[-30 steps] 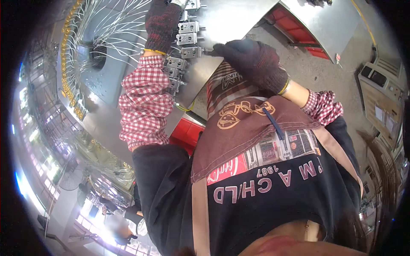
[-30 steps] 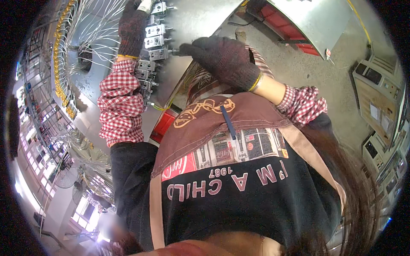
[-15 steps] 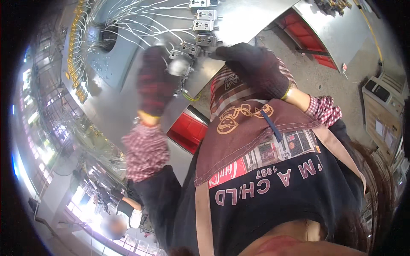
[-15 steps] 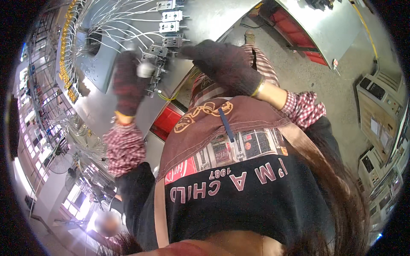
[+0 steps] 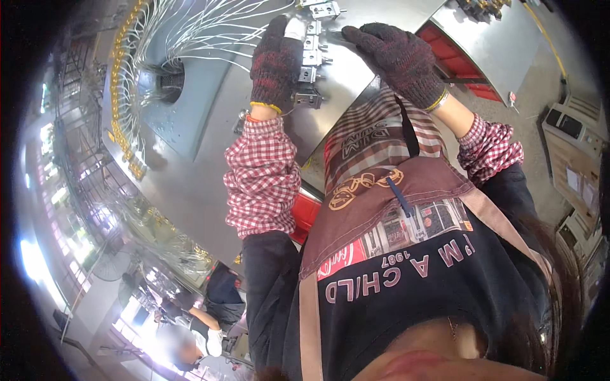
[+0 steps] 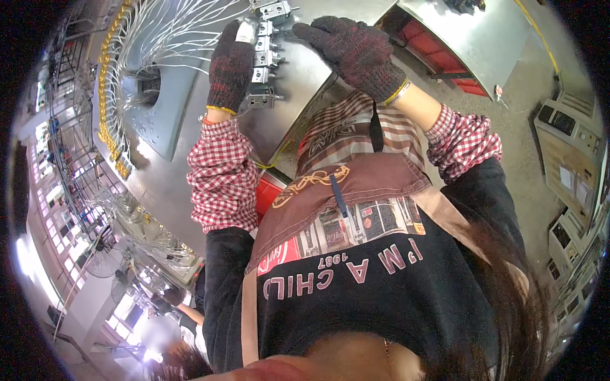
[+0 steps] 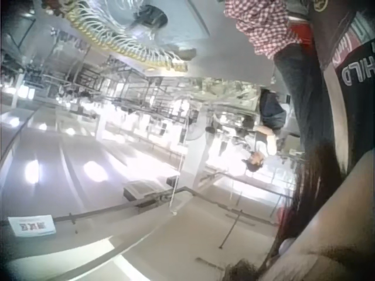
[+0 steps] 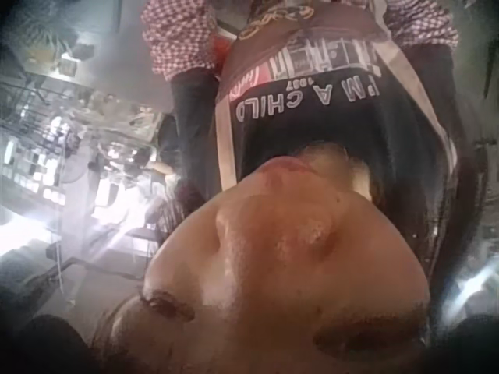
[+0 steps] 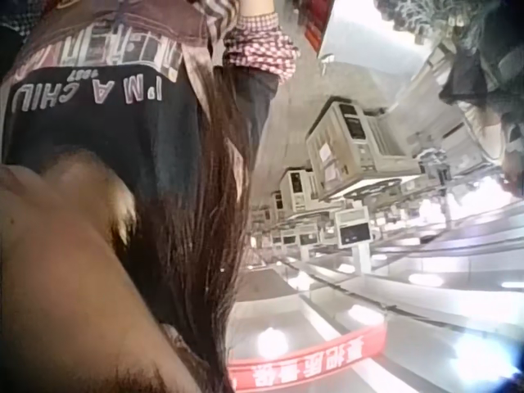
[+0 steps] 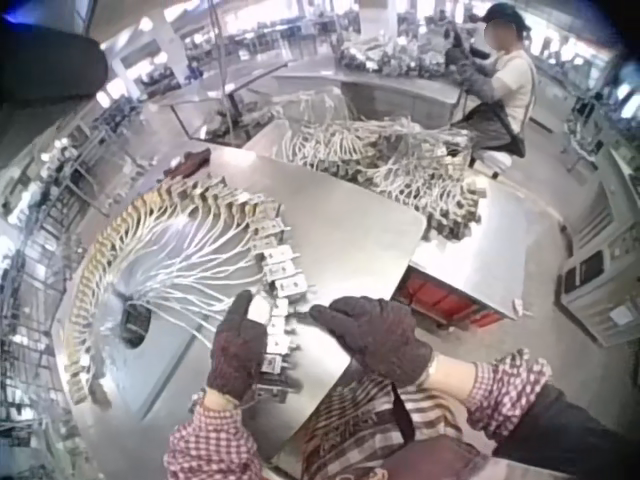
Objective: Manually assemble and inspect wire connectors on a circular production jig at a manufacturing station.
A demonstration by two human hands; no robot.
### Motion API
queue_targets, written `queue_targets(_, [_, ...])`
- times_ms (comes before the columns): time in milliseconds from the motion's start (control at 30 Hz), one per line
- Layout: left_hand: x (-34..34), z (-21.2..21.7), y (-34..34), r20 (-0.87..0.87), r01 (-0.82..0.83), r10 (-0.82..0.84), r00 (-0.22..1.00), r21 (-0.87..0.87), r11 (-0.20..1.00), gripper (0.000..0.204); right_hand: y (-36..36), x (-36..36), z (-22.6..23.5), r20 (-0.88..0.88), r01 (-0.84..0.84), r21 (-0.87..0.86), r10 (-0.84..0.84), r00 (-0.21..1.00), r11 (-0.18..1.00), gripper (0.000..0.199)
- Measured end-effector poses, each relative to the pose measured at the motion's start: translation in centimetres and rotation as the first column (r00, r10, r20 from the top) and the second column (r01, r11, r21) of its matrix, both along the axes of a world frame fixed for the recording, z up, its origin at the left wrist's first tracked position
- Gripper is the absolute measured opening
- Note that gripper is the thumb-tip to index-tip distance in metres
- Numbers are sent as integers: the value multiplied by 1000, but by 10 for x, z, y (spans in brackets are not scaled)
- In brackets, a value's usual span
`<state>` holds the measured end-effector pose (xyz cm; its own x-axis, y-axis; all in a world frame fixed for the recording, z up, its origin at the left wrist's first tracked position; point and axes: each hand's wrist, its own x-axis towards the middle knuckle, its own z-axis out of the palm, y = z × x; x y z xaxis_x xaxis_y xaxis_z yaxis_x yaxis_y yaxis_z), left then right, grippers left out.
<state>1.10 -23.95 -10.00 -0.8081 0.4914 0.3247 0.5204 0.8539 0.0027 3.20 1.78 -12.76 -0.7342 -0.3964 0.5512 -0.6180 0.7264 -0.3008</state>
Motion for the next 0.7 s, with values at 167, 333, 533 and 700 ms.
queue_targets(167, [-1, 27, 15, 100, 54, -80, 992, 237, 970, 32, 12, -27, 19, 686, 13, -449, 336, 646, 893, 38])
queue_targets(333, [-7, 19, 12, 71, 65, -79, 994, 182, 981, 27, 16, -13, 19, 379, -63, -316, 187, 907, 947, 38])
queue_targets(533, [-4, 18, 8, 257, -149, 42, 966, 417, 897, 35, 7, -15, 2, 141, -141, -265, 183, 973, 954, 36])
queue_targets(700, [3, 24, 17, 638, -434, -75, 766, 600, 672, 31, 21, -32, 6, 692, 59, -567, 436, 575, 822, 34])
